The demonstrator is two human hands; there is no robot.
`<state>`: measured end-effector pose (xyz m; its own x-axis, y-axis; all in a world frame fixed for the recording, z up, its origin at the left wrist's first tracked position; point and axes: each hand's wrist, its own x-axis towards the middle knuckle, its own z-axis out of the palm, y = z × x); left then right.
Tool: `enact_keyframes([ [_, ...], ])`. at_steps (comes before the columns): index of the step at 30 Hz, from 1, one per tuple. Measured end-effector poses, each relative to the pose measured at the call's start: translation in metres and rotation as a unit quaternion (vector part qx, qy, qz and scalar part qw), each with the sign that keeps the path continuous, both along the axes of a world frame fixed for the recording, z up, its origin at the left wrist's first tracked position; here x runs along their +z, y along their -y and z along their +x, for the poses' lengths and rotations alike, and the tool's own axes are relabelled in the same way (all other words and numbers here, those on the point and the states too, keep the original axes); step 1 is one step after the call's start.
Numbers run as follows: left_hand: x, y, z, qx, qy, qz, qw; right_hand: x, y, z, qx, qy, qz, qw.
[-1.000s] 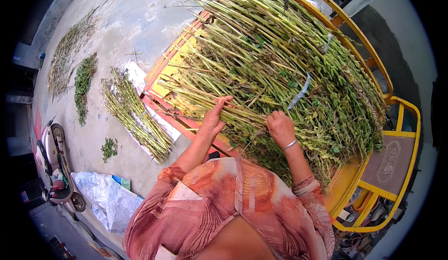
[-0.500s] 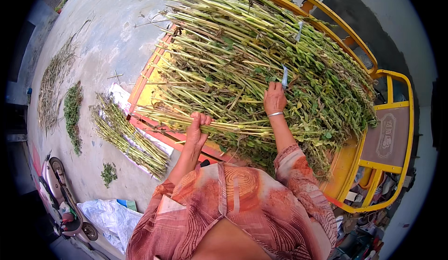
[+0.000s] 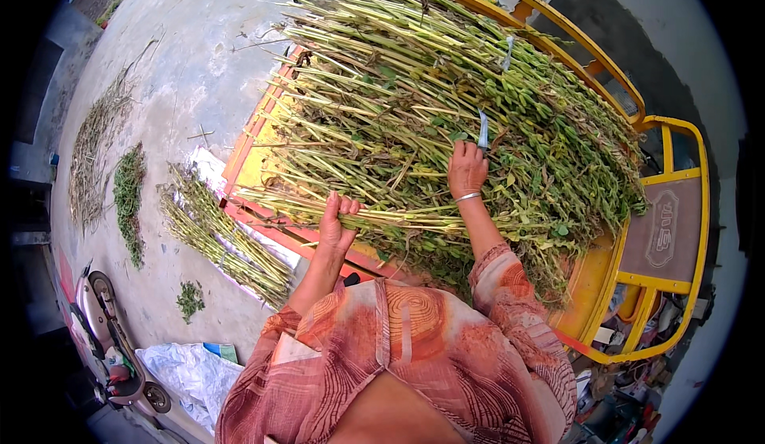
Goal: The person gathers long green plant stalks from a yellow cart and arranges them into bundles. They secure each bundle using a white plastic tie, then place the finished bundle onto a white sack on the ground. The process is repeated with multiple bundles throughout the clip.
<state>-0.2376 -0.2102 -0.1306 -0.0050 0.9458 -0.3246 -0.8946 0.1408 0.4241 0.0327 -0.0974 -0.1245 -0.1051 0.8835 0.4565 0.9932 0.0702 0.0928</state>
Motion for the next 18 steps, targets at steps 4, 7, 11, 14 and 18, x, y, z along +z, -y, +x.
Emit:
enact_keyframes([
  [4, -0.003, 0.003, 0.000, 0.006, 0.014, -0.019, 1.000, 0.004, 0.001, -0.012, 0.089, -0.019, 0.012, 0.996],
  [7, -0.006, 0.000, 0.000, -0.007, 0.022, -0.010, 1.000, 0.002, -0.011, -0.021, 0.097, -0.042, -0.039, 0.994],
  [11, -0.001, 0.006, -0.001, -0.010, 0.023, 0.014, 1.000, 0.006, -0.006, -0.016, 0.167, -0.043, -0.091, 0.981],
  [14, -0.003, 0.007, -0.002, -0.007, 0.026, 0.008, 1.000, 0.020, 0.007, -0.014, 0.185, -0.053, -0.142, 0.971],
  [18, -0.007, 0.007, -0.002, -0.016, 0.012, 0.011, 1.000, 0.023, 0.010, -0.006, 0.238, -0.046, -0.163, 0.956],
])
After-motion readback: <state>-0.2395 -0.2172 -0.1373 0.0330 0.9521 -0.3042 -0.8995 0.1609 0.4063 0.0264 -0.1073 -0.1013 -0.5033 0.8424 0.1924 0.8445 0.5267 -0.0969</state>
